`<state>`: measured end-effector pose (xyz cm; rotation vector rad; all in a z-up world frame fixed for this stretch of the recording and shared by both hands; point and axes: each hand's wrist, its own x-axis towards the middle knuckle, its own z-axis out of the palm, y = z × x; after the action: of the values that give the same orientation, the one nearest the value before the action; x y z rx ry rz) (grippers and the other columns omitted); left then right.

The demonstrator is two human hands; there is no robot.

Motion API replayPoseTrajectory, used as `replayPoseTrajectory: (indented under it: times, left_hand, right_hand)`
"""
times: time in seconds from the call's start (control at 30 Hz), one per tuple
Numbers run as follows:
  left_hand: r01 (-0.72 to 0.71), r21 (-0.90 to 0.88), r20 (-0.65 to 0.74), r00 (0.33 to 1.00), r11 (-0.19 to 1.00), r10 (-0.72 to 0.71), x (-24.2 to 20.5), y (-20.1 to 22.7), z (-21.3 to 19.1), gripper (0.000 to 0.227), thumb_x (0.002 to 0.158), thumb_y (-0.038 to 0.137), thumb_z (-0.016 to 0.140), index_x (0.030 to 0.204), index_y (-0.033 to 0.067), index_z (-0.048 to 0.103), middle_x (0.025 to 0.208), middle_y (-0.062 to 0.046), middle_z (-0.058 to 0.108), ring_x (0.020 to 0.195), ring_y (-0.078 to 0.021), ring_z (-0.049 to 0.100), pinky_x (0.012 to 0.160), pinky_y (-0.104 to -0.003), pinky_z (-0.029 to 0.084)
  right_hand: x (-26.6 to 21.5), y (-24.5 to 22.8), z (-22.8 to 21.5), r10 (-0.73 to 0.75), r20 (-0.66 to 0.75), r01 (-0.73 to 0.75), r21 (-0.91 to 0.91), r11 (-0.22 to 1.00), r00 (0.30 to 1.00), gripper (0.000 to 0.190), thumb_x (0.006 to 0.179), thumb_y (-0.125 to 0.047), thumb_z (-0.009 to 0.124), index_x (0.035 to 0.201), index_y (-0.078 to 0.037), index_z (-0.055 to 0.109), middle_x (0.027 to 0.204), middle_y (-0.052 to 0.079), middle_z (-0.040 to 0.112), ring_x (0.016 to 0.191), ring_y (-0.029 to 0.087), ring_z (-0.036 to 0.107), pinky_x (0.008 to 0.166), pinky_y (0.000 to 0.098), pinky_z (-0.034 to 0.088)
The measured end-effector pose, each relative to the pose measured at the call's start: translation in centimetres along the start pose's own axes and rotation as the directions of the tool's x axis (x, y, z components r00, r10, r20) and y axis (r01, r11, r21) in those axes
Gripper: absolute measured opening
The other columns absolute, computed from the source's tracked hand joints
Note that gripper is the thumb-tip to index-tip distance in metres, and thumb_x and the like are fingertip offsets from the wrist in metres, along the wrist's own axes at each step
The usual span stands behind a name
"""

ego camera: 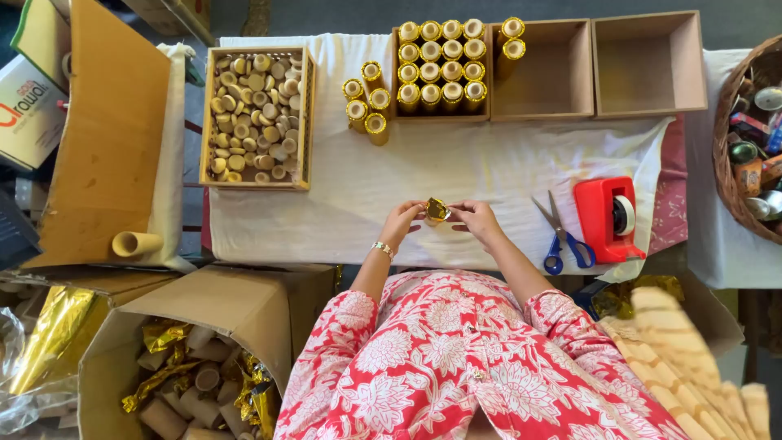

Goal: The person is wrapping small wooden or cardboard cylinders in gold foil paper and organizing them into boxes.

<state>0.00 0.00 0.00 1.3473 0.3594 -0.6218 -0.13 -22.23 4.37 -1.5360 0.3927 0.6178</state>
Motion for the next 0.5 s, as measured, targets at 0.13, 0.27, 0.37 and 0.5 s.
replayPoseTrajectory:
  times: [0.13, 0.27, 0.37, 0.5]
  left_hand:
    - [0.015, 0.034, -0.008, 1.000, 0.999, -0.015, -0.4, 0.8, 0.5, 0.035, 0.094, 0.030, 0.061, 0.121, 0.0110, 0.069, 0.112, -0.001, 0.073, 0.108, -0.0107, 0.068, 0.084, -0.029, 0.054]
    - [-0.041, 0.176, -0.106, 0.993, 0.984, 0.060, 0.3, 0.6, 1.2, 0.035, 0.087, 0.022, 0.072, 0.118, 0.0063, 0.071, 0.111, -0.003, 0.069, 0.094, -0.0150, 0.068, 0.074, -0.031, 0.057]
    - [-0.168, 0.365, -0.131, 0.965, 0.916, 0.229, 2.5, -1.8, 0.7, 0.035, 0.082, 0.015, 0.076, 0.115, 0.0039, 0.071, 0.103, -0.007, 0.073, 0.084, -0.0167, 0.071, 0.069, -0.031, 0.058]
    - [-0.250, 0.545, -0.145, 0.912, 0.800, 0.384, 1.7, -1.0, 1.3, 0.029, 0.077, 0.008, 0.074, 0.106, 0.0055, 0.074, 0.091, -0.007, 0.076, 0.074, -0.0154, 0.072, 0.068, -0.030, 0.057]
  right_hand:
    - [0.6, 0.1, 0.3, 0.018, -0.023, -0.017, 0.015, 1.000, 1.000, 0.024, 0.097, -0.018, 0.068, 0.114, -0.002, 0.071, 0.108, 0.009, 0.075, 0.097, 0.018, 0.075, 0.082, 0.0319, 0.061]
    - [1.3, 0.5, 0.6, -0.008, -0.062, 0.006, -0.031, 0.999, 0.998, 0.019, 0.093, -0.012, 0.068, 0.109, -0.002, 0.071, 0.103, 0.007, 0.073, 0.092, 0.018, 0.075, 0.080, 0.0324, 0.062]
    - [1.1, 0.2, 1.0, -0.042, -0.083, 0.034, -0.086, 0.996, 0.996, 0.018, 0.091, -0.010, 0.068, 0.108, -0.002, 0.072, 0.102, 0.007, 0.073, 0.090, 0.017, 0.074, 0.078, 0.0323, 0.062]
    - [0.9, 0.1, 0.9, -0.041, -0.049, 0.037, -0.065, 0.997, 0.998, 0.021, 0.090, -0.012, 0.071, 0.109, -0.003, 0.072, 0.104, 0.007, 0.073, 0.091, 0.015, 0.073, 0.079, 0.0293, 0.062]
